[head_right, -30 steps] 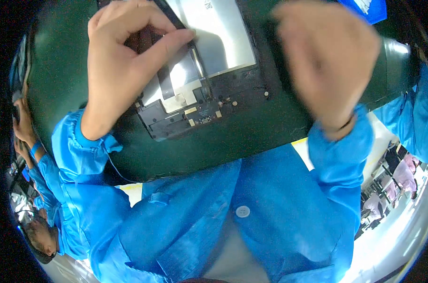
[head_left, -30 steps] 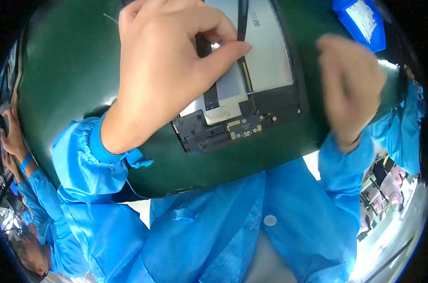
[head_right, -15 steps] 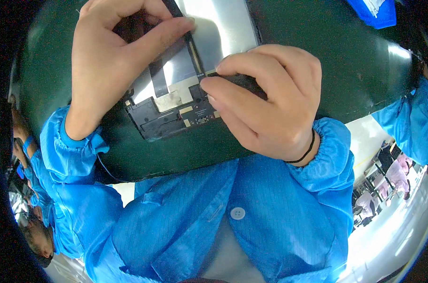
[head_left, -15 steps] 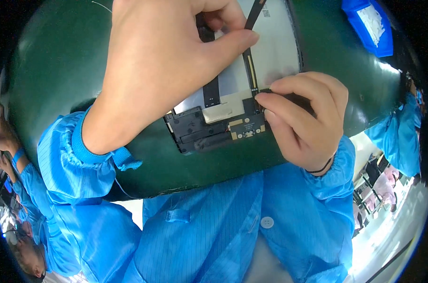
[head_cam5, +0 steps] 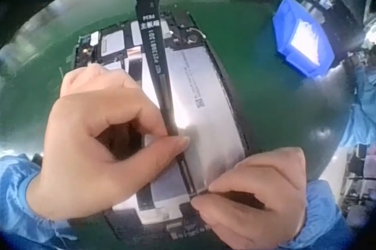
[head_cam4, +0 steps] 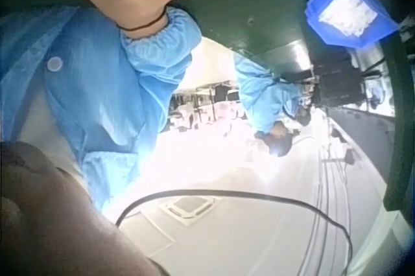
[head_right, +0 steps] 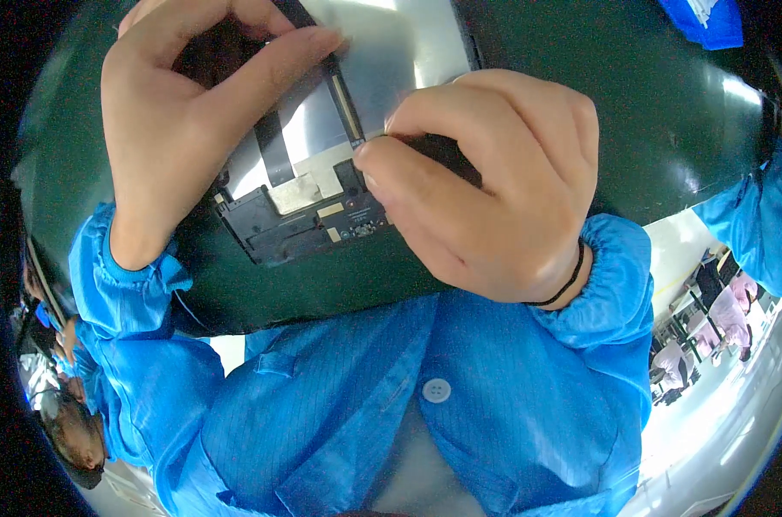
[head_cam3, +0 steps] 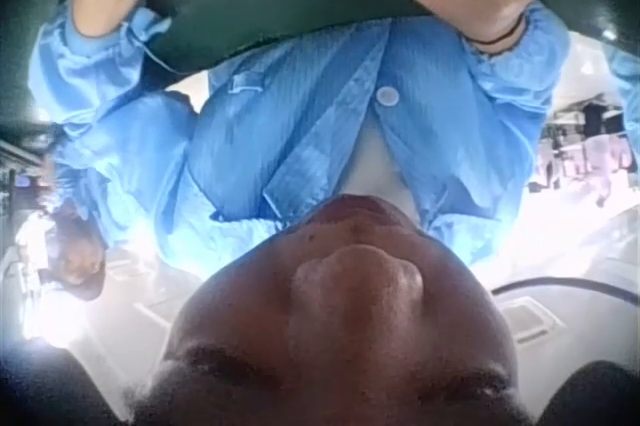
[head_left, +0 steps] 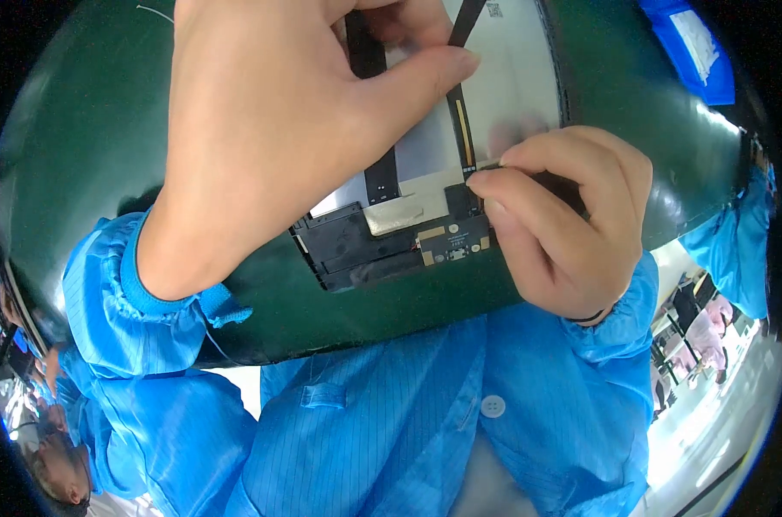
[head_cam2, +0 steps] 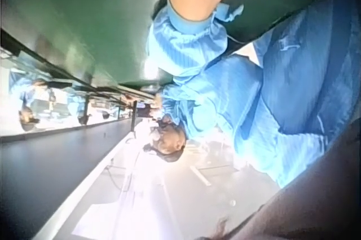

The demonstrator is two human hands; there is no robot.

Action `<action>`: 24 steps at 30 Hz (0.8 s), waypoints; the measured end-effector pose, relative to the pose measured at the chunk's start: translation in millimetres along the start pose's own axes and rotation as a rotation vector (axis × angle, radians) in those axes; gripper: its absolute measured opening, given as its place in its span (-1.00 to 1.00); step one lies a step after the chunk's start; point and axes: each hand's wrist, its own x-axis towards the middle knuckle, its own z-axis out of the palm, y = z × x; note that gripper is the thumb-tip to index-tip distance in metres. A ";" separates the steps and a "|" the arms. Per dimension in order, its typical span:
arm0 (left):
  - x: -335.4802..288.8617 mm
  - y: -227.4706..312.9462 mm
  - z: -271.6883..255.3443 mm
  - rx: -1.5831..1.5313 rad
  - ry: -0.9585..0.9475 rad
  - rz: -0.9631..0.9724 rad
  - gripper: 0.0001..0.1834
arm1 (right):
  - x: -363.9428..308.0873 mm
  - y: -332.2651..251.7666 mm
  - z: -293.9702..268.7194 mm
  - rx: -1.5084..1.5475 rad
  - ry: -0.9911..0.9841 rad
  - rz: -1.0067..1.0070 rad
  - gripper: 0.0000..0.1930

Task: The person assembles electronic tablet devices on a conveyor line by peeling adhesive backings, connecting ribbon cables, and pressing them into the device chassis by hand and using tweezers before placing the devices back on the conveyor belt.

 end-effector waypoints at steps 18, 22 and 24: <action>-1.5 3.5 -4.1 -0.046 -0.042 0.015 -0.77 | -2.4 -3.8 3.6 0.050 0.037 0.001 -0.76; -1.0 2.3 -3.3 -0.066 -0.023 0.028 -0.78 | -0.9 -2.8 2.8 0.056 0.043 -0.003 -0.76; 1.7 2.2 -2.7 -0.145 -0.055 -0.036 -0.79 | -0.4 -1.8 2.7 0.055 0.033 -0.002 -0.75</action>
